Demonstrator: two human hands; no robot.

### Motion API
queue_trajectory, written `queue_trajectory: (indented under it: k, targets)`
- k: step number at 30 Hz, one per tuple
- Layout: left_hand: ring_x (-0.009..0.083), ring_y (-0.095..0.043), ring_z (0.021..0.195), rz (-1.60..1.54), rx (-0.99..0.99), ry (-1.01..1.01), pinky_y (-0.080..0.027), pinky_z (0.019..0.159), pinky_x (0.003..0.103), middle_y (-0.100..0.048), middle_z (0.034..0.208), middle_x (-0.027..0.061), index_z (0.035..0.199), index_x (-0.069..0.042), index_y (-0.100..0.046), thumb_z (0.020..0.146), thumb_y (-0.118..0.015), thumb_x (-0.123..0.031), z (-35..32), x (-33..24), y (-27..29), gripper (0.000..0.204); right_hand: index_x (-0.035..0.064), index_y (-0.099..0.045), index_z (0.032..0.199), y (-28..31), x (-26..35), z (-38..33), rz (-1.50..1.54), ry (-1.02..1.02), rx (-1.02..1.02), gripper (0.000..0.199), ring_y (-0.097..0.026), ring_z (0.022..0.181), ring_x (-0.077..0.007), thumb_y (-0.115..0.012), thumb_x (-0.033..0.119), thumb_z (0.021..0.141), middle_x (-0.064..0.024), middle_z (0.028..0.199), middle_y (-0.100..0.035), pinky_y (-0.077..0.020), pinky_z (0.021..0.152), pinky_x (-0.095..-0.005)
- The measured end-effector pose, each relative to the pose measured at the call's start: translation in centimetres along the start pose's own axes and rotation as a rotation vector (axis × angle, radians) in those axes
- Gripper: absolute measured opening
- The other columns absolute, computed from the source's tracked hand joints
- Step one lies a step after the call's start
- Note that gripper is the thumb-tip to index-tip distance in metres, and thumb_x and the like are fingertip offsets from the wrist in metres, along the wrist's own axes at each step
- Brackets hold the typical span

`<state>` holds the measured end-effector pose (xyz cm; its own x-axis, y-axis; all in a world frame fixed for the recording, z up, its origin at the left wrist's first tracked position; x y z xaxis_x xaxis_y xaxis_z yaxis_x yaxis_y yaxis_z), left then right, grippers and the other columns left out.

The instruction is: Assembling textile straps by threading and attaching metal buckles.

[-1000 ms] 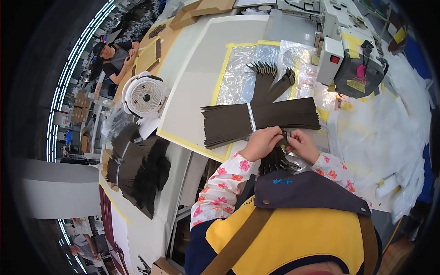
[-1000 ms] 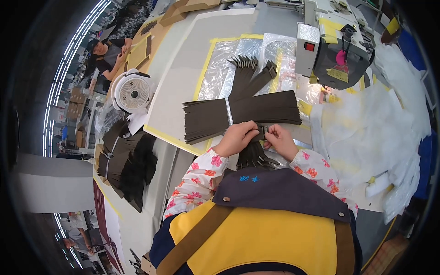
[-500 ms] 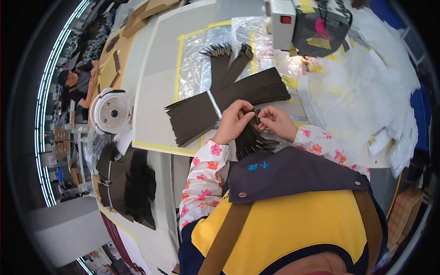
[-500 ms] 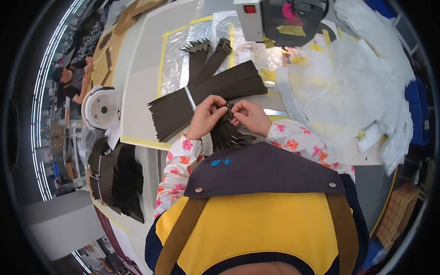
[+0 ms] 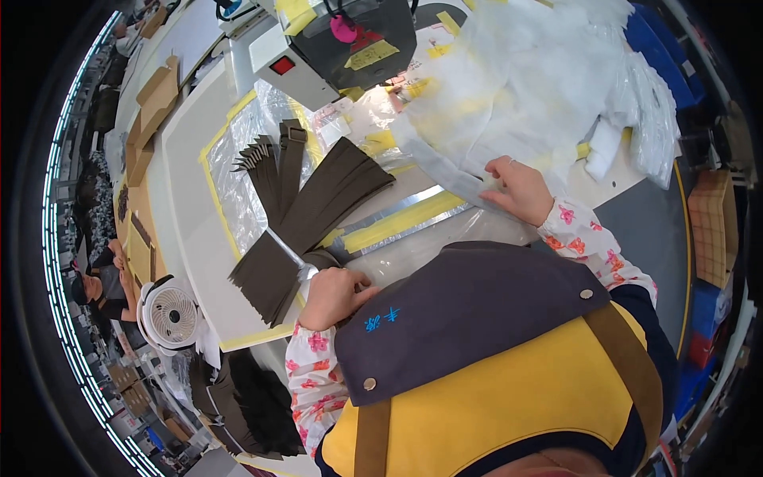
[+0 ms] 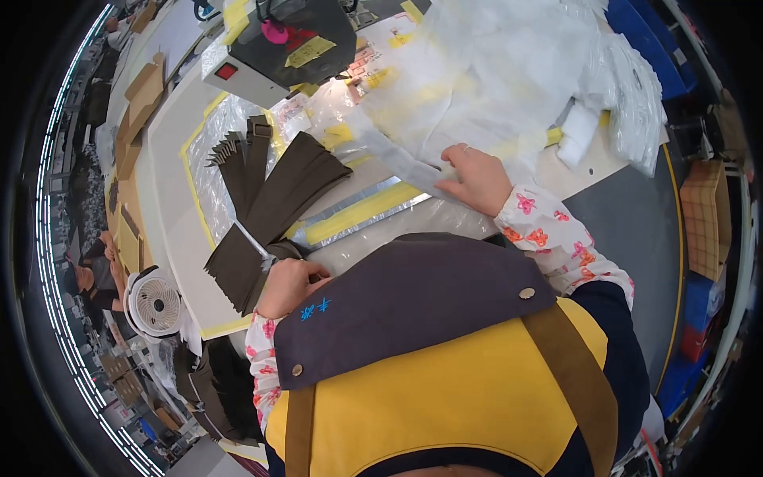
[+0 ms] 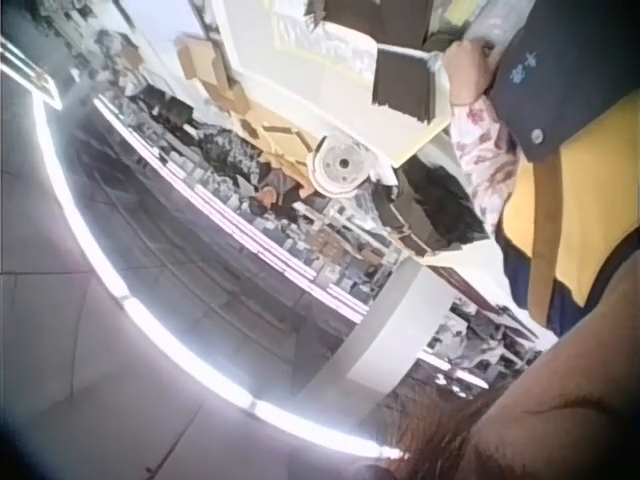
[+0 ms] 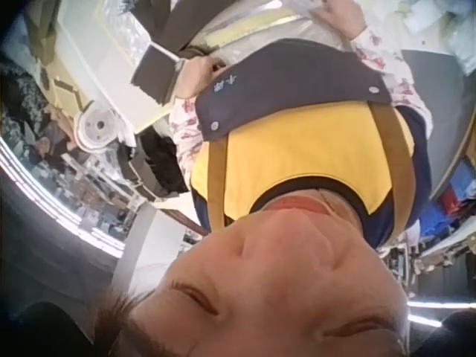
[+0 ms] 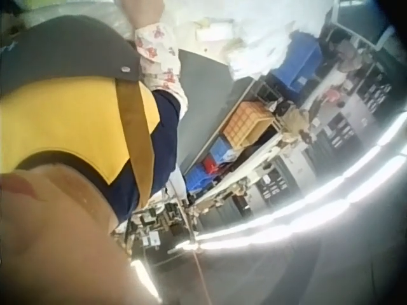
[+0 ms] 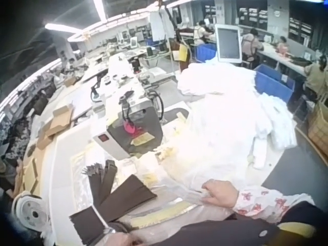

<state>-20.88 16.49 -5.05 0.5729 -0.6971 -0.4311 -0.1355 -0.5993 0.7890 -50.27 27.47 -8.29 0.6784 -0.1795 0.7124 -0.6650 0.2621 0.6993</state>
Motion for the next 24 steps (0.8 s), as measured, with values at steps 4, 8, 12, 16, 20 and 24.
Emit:
queue_trajectory:
  k: [4, 8, 12, 16, 20, 24]
  targets:
    - [0.0284, -0.059, 0.066, -0.049, -0.288, -0.199, -0.046, 0.054, 0.035, -0.062, 0.073, 0.0092, 0.09, -0.008, -0.063, 0.076, -0.061, -0.025, 3.3, -3.4, 0.8, 0.022, 0.0054, -0.05, 0.084, -1.6, 0.1, -1.3, -0.191, 0.171, -0.033, 0.026, -0.052, 0.067, -0.0276, -0.066, 0.017, 0.066, -0.0092, 0.076, -0.05, -0.0421, 0.055, -0.0363]
    - [0.027, -0.051, 0.085, 0.194, -0.567, -0.416, -0.043, 0.068, 0.034, -0.056, 0.099, 0.0075, 0.109, -0.01, -0.052, 0.071, -0.061, -0.015, 9.6, -8.6, 1.4, 0.04, 0.0046, -0.047, 0.082, -4.5, 0.6, -3.1, -0.253, 0.353, -0.047, 0.021, -0.053, 0.069, -0.0284, -0.06, 0.012, 0.066, -0.0105, 0.077, -0.049, -0.0431, 0.055, -0.0376]
    - [0.0252, -0.048, 0.085, 0.336, -0.489, -0.511, -0.041, 0.069, 0.034, -0.056, 0.094, 0.0054, 0.099, -0.01, -0.056, 0.068, -0.061, -0.013, 10.8, -8.2, 0.0, 0.032, 0.0049, -0.047, 0.083, -5.6, 1.1, -6.2, 0.054, 0.479, 0.365, 0.017, -0.055, 0.069, -0.0287, -0.056, 0.01, 0.07, -0.0109, 0.074, -0.048, -0.0445, 0.053, -0.036]
    - [0.0242, -0.05, 0.078, 0.342, -0.419, -0.325, -0.04, 0.065, 0.034, -0.053, 0.078, 0.0058, 0.083, -0.008, -0.056, 0.069, -0.061, -0.013, 8.0, -4.9, -0.6, 0.015, 0.0049, -0.05, 0.087, -1.8, 1.0, -4.5, 0.038, 0.266, 0.138, 0.019, -0.054, 0.071, -0.027, -0.06, 0.009, 0.071, -0.0097, 0.083, -0.052, -0.0434, 0.056, -0.0354]
    - [0.0262, -0.053, 0.075, 0.113, -0.418, -0.259, -0.043, 0.064, 0.036, -0.054, 0.079, 0.0078, 0.085, -0.007, -0.057, 0.071, -0.061, -0.013, 7.2, -4.0, -1.3, 0.015, 0.0067, -0.052, 0.088, -0.9, 1.2, 0.0, -0.161, 0.214, -0.06, 0.02, -0.054, 0.073, -0.0263, -0.061, 0.011, 0.071, -0.0093, 0.082, -0.053, -0.0431, 0.06, -0.034]
    - [0.0286, -0.056, 0.077, -0.003, -0.542, -0.254, -0.046, 0.064, 0.037, -0.051, 0.104, 0.0131, 0.108, -0.008, -0.051, 0.072, -0.061, -0.013, 7.9, -5.5, -0.3, 0.037, 0.006, -0.051, 0.091, -2.4, 0.1, 1.7, -0.32, 0.161, 0.071, 0.027, -0.054, 0.077, -0.0266, -0.063, 0.017, 0.07, -0.0086, 0.086, -0.053, -0.0433, 0.065, -0.0343]
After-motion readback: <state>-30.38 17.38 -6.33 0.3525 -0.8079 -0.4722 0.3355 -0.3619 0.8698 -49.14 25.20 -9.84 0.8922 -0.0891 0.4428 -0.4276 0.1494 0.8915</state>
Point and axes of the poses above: each hand's wrist, its own z-axis towards the middle knuckle, its own y-axis out of the back of the hand, x = y × z, the point moved 4 cm from there along z, towards the middle knuckle
